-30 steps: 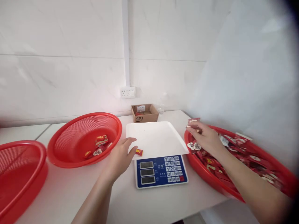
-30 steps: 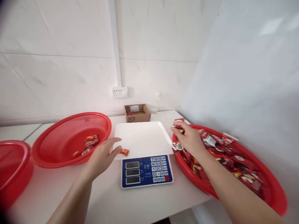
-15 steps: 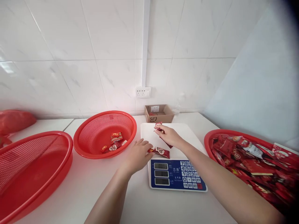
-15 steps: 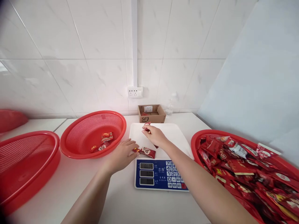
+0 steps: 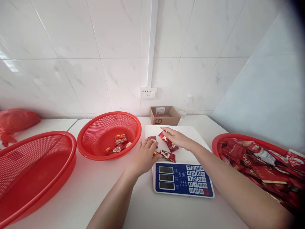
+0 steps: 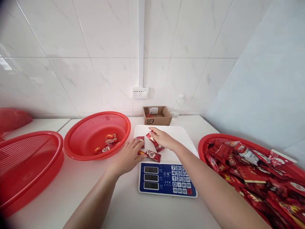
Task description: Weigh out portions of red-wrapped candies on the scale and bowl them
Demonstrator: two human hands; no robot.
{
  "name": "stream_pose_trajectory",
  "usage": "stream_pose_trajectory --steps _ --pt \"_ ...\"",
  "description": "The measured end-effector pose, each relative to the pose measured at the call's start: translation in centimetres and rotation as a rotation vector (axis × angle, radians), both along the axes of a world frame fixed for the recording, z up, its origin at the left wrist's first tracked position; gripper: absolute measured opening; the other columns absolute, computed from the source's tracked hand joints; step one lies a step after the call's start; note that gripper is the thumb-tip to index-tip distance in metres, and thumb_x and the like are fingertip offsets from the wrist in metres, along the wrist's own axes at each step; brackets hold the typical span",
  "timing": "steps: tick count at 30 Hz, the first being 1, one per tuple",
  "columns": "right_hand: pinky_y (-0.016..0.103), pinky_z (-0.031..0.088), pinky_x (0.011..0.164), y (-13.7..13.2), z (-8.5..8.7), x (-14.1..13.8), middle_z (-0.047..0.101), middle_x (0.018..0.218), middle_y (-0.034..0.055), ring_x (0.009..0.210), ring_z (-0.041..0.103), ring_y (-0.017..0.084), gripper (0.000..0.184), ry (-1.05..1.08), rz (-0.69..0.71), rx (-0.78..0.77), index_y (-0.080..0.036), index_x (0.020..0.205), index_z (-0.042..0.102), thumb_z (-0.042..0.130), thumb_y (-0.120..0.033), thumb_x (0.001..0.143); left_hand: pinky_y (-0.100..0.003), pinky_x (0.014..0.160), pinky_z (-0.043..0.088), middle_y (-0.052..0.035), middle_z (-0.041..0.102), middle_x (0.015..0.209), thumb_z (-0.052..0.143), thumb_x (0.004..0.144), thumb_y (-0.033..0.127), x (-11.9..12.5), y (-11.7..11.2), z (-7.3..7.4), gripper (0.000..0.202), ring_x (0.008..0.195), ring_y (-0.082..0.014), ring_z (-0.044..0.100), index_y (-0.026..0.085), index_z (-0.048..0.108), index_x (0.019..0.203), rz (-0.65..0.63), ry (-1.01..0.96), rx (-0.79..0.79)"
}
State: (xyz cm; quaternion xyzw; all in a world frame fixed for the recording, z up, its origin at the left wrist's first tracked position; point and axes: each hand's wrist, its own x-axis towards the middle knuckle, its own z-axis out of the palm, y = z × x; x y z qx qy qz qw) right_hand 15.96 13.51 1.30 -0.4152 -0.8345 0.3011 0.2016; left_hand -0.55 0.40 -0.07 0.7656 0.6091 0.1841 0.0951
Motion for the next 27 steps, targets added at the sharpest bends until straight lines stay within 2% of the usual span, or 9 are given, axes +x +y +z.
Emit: stream_pose_trajectory --steps 3,7,10,14,16,18,22,25,27 --pt "0.035 0.049 0.09 0.2 -0.6 0.2 0.063 0.12 0.0083 0.099 0.064 0.019 0.043 0.022 -0.009 -0.058 -0.022 0.134 0.048 0.045 -0.028 0.092 -0.053 0.107 0.025 -0.0105 0.049 0.139 0.044 0.094 0.042 0.1 0.0 0.1 0.041 0.136 -0.0322 0.031 0.02 0.046 0.129 0.008 0.01 -0.02" --pt "0.032 0.051 0.085 0.1 -0.9 0.8 0.063 0.118 0.0085 0.09 0.065 0.016 0.053 -0.028 -0.031 0.003 -0.022 0.131 0.05 0.047 -0.007 0.081 -0.047 0.1 0.035 -0.0101 0.061 0.122 0.046 0.093 0.039 0.0 -0.2 0.6 0.033 0.12 -0.0292 0.048 0.02 0.054 0.118 0.017 -0.028 0.036" --pt "0.034 0.048 0.092 -0.4 -1.1 1.0 0.062 0.121 0.0066 0.101 0.062 0.019 0.052 -0.06 -0.006 0.037 -0.022 0.125 0.056 0.047 -0.004 0.078 -0.044 0.095 0.04 -0.0092 0.064 0.115 0.047 0.093 0.038 -0.1 -0.2 0.7 0.029 0.11 -0.0275 0.053 0.019 0.056 0.114 0.006 -0.047 0.058" --pt "0.033 0.045 0.096 -1.8 -0.7 1.0 0.064 0.119 0.0018 0.108 0.059 0.019 0.048 -0.071 0.111 0.055 -0.024 0.118 0.062 0.044 -0.002 0.079 -0.047 0.1 0.036 -0.0101 0.062 0.121 0.049 0.092 0.036 -0.2 0.1 0.3 0.032 0.12 -0.0303 0.048 0.019 0.055 0.118 -0.006 -0.041 0.069" --pt "0.033 0.046 0.094 -2.5 -0.5 1.2 0.065 0.116 0.0025 0.106 0.06 0.019 0.047 -0.092 0.196 0.092 -0.024 0.117 0.063 0.045 -0.002 0.08 -0.047 0.101 0.036 -0.0107 0.061 0.123 0.049 0.091 0.034 -0.3 0.4 0.2 0.033 0.122 -0.031 0.048 0.019 0.055 0.12 -0.007 -0.045 0.086" --pt "0.036 0.045 0.097 -3.1 -0.1 1.9 0.064 0.117 0.0065 0.109 0.059 0.021 0.043 -0.122 0.185 0.154 -0.021 0.118 0.064 0.048 -0.004 0.081 -0.047 0.101 0.037 -0.0111 0.062 0.122 0.049 0.091 0.034 -0.4 0.6 0.1 0.033 0.123 -0.0314 0.048 0.018 0.056 0.119 -0.006 -0.059 0.11" --pt "0.04 0.034 0.108 -4.4 1.1 6.0 0.055 0.131 0.009 0.126 0.046 0.021 0.039 -0.1 0.023 0.245 -0.019 0.125 0.058 0.052 -0.015 0.086 -0.044 0.099 0.042 -0.0107 0.064 0.118 0.042 0.091 0.043 -0.6 0.8 0.8 0.035 0.124 -0.0305 0.049 0.019 0.06 0.11 0.008 -0.142 0.196" --pt "0.04 0.035 0.107 -5.9 2.1 11.8 0.054 0.133 0.0044 0.123 0.048 0.019 0.041 -0.065 -0.164 0.259 -0.025 0.129 0.054 0.05 -0.021 0.088 -0.036 0.088 0.049 -0.0079 0.067 0.113 0.041 0.09 0.049 -0.6 0.3 1.6 0.036 0.111 -0.0273 0.059 0.023 0.063 0.104 0.099 -0.23 0.284" --pt "0.043 0.036 0.106 -7.1 2.3 16.7 0.054 0.134 0.0042 0.124 0.048 0.022 0.043 -0.163 -0.337 0.241 -0.026 0.131 0.052 0.05 -0.025 0.089 -0.032 0.076 0.053 -0.0065 0.068 0.112 0.043 0.088 0.051 -0.6 -0.2 2.1 0.036 0.095 -0.0247 0.066 0.024 0.063 0.102 0.159 -0.269 0.322"
